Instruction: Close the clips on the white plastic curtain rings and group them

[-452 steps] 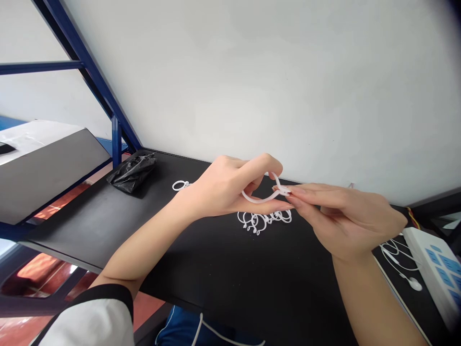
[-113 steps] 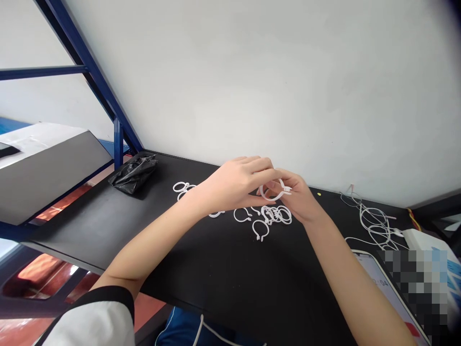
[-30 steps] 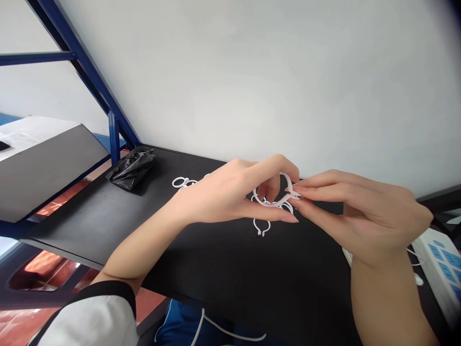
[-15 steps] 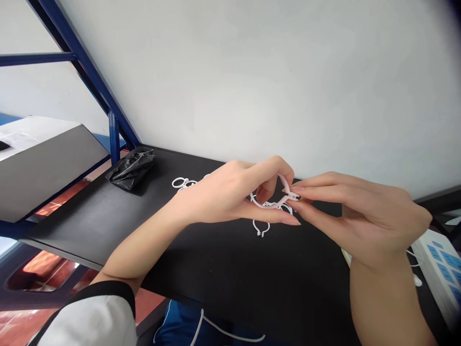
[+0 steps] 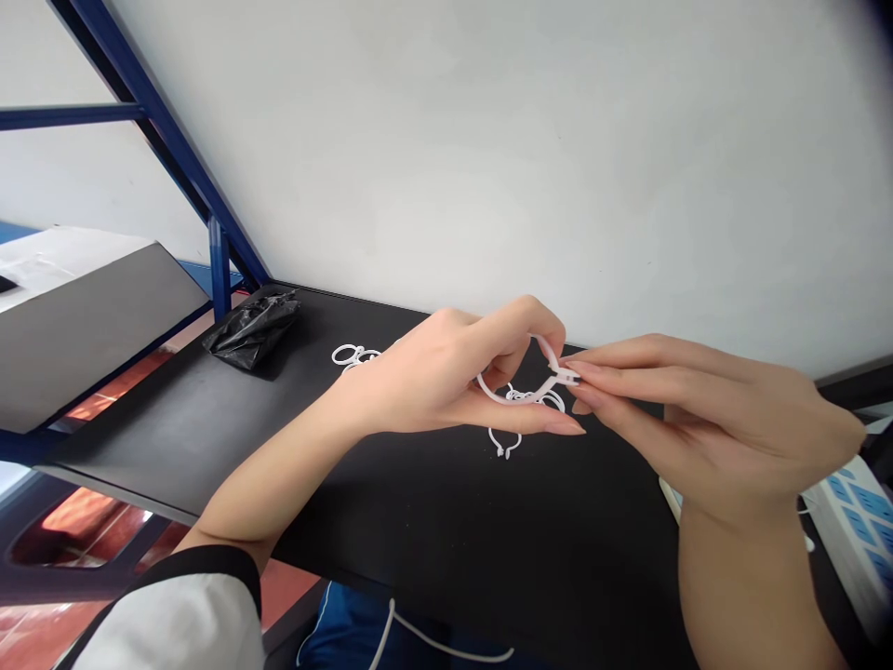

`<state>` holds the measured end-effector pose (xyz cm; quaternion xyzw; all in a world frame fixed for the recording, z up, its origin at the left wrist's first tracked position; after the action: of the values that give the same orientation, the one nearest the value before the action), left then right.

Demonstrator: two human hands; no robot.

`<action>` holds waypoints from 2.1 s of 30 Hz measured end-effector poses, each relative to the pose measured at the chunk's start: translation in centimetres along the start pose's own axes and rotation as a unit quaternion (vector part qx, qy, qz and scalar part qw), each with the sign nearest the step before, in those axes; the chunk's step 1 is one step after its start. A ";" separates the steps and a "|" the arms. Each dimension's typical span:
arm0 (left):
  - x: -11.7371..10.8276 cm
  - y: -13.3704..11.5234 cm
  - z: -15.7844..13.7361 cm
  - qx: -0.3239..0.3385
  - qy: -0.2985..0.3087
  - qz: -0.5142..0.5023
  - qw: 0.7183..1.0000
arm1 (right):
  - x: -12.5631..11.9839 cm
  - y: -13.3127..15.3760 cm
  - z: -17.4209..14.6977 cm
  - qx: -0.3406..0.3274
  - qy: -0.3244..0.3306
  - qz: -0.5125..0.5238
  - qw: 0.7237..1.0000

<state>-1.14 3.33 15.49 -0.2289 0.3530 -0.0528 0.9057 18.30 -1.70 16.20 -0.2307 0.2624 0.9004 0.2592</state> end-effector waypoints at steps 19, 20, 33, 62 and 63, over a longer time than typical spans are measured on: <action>0.0 -0.1 0.0 -0.006 -0.009 -0.028 1.000 | 0.3 0.4 0.5 -0.077 -0.037 0.012 0.996; 0.0 -0.1 0.0 -0.006 -0.010 -0.031 0.999 | 0.3 0.5 0.5 -0.078 -0.039 0.011 0.996; 0.0 -0.1 0.0 -0.004 0.000 -0.031 1.000 | 0.3 0.4 0.4 -0.078 -0.039 0.002 0.996; 0.0 -0.1 0.1 -0.008 0.003 -0.029 1.000 | -0.1 0.7 0.9 -0.065 -0.030 -0.009 0.997; -0.1 -0.1 0.1 -0.009 0.003 -0.029 1.000 | -0.1 0.8 1.0 -0.063 -0.028 -0.009 0.998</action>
<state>-1.09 3.31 15.65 -0.2469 0.3497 -0.0763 0.9005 17.68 -1.72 17.26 -0.2235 0.1951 0.9190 0.2597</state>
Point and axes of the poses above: each hand's wrist, its own z-axis towards the middle knuckle, its own x-axis out of the palm, y = z × x, the point moved 2 cm from there along z, towards the middle knuckle, and after that the axes turned 6 degrees about x, right-handed, at the moved point
